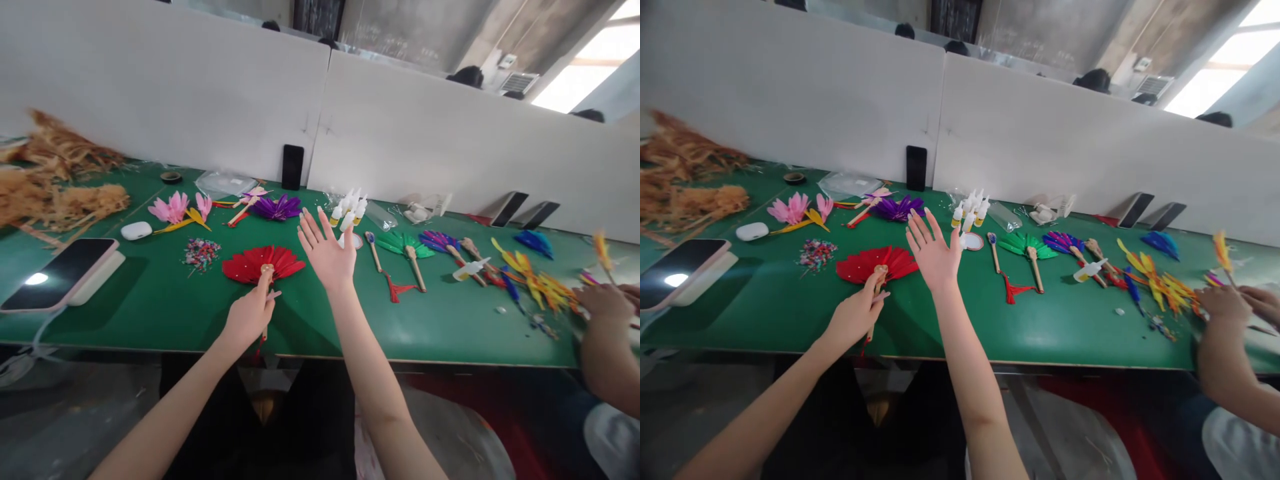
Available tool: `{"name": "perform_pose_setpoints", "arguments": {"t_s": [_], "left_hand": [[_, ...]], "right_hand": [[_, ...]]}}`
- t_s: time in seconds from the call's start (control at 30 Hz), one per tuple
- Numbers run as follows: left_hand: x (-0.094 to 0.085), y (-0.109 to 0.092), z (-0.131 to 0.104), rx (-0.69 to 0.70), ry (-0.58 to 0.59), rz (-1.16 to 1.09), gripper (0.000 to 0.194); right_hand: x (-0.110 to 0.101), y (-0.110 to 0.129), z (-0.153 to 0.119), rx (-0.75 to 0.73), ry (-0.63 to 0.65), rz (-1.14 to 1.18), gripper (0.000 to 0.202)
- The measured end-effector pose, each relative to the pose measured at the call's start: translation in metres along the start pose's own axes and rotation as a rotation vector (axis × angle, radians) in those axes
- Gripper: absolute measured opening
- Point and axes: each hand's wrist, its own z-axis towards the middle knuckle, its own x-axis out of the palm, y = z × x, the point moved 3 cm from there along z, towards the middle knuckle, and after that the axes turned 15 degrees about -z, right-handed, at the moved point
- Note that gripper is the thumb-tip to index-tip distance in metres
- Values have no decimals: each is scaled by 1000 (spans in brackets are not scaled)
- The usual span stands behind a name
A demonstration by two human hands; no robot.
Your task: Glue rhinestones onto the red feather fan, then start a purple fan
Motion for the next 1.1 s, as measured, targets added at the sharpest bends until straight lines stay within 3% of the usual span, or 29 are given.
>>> {"name": "perform_pose_setpoints", "arguments": {"t_s": [0.23,0.6,0.8,0.9,1.03,1.1], "left_hand": [[8,-4,2,9,85,68,59],[23,-19,9,160,109,144,59],[23,-16,5,136,156,124,56],[9,-11,-1,109,89,3,49],[-25,-5,-14,143,-241,-381,34],[-41,-3,-13,161,-323,-678,36]], "right_hand": [[13,-14,5,17,17,7,59],[22,-4,3,17,-8,27,59],[17,1,3,-11,-28,11,57],[18,1,4,-8,-36,-43,57],[30,-19,12,37,-73,-92,60],[44,-42,21,110,-77,-86,62]]}}
